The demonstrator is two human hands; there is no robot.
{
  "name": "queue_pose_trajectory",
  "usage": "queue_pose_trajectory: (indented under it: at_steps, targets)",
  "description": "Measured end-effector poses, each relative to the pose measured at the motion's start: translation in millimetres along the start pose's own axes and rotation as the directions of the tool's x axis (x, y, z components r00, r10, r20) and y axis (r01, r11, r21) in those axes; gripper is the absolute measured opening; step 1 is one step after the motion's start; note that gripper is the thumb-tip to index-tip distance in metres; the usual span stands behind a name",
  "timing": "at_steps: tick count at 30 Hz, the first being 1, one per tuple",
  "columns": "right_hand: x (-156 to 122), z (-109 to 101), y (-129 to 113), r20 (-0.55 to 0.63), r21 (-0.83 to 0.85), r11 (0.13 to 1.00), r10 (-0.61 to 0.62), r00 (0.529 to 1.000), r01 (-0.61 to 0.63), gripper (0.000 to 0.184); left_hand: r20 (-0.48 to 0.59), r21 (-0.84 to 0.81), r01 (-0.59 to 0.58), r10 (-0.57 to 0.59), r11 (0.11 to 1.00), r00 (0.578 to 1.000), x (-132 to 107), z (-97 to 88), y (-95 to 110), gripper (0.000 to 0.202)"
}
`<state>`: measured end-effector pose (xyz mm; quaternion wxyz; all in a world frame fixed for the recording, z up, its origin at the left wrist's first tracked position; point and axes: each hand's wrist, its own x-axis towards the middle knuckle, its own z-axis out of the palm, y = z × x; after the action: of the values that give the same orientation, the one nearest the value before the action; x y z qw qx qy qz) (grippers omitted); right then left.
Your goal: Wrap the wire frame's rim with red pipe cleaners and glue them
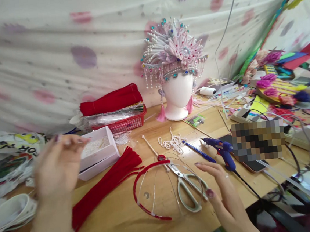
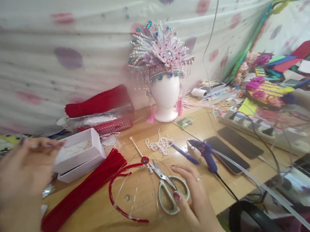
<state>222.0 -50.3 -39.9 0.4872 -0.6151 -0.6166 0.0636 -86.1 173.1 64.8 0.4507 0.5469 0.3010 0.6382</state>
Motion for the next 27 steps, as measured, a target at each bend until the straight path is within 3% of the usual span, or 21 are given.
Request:
queue_pose_trajectory:
  at_steps: [1,4,6,9,14,16,19,23,25,27]
  targets:
    - [-0.8,-0.2,-0.5,-0.060,0.010,1.000,-0.012,0.998,0.012,0.035,0.015,-0.100,0.102,-0.101,0.990,0.995,-4.9,11.9,0.0,0.023]
    - [1.8,-1.8,-4.0,-0.203,0.076,0.997,-0.017,0.979,0.033,0.028,0.083,-0.130,0.178,-0.168,0.975,0.982,-19.1,41.1,-0.1,0.025]
    - [9.3,-4.3,-9.9,-0.236,0.117,0.992,-0.009,0.972,0.038,0.025,0.120,-0.148,0.254,-0.238,0.956,0.964,-27.7,52.6,1.2,0.023]
    - [29.8,-7.9,-27.8,-0.210,0.137,0.989,-0.028,0.977,0.058,0.032,0.216,-0.224,0.402,-0.357,0.888,0.909,-42.1,64.6,6.9,0.021]
    - [71.5,1.5,-73.2,-0.066,0.197,0.975,-0.088,0.994,0.099,0.038,0.459,-0.263,0.553,-0.402,0.791,0.792,-73.2,89.4,20.5,0.023]
    - [81.3,9.6,-85.6,-0.010,0.273,0.955,-0.120,0.993,0.118,0.030,0.527,-0.225,0.575,-0.398,0.787,0.751,-86.4,97.6,24.6,0.024]
    - [82.0,15.1,-86.9,-0.026,0.374,0.914,-0.161,0.987,0.159,0.013,0.573,-0.147,0.560,-0.392,0.815,0.720,-105.2,99.9,28.2,0.023]
    - [66.1,0.8,-57.6,-0.168,0.386,0.916,-0.043,0.985,0.106,0.012,0.519,0.044,0.498,-0.445,0.866,0.729,-136.3,90.5,25.6,0.026]
    - [57.2,-8.7,-37.9,-0.188,0.324,0.945,0.028,0.982,0.035,0.013,0.386,0.142,0.532,-0.542,0.834,0.747,-155.8,90.1,18.8,0.023]
    - [48.6,-13.4,-22.3,-0.115,0.246,0.969,0.049,0.992,-0.019,0.005,0.270,0.193,0.580,-0.611,0.792,0.744,-173.9,95.7,7.9,0.025]
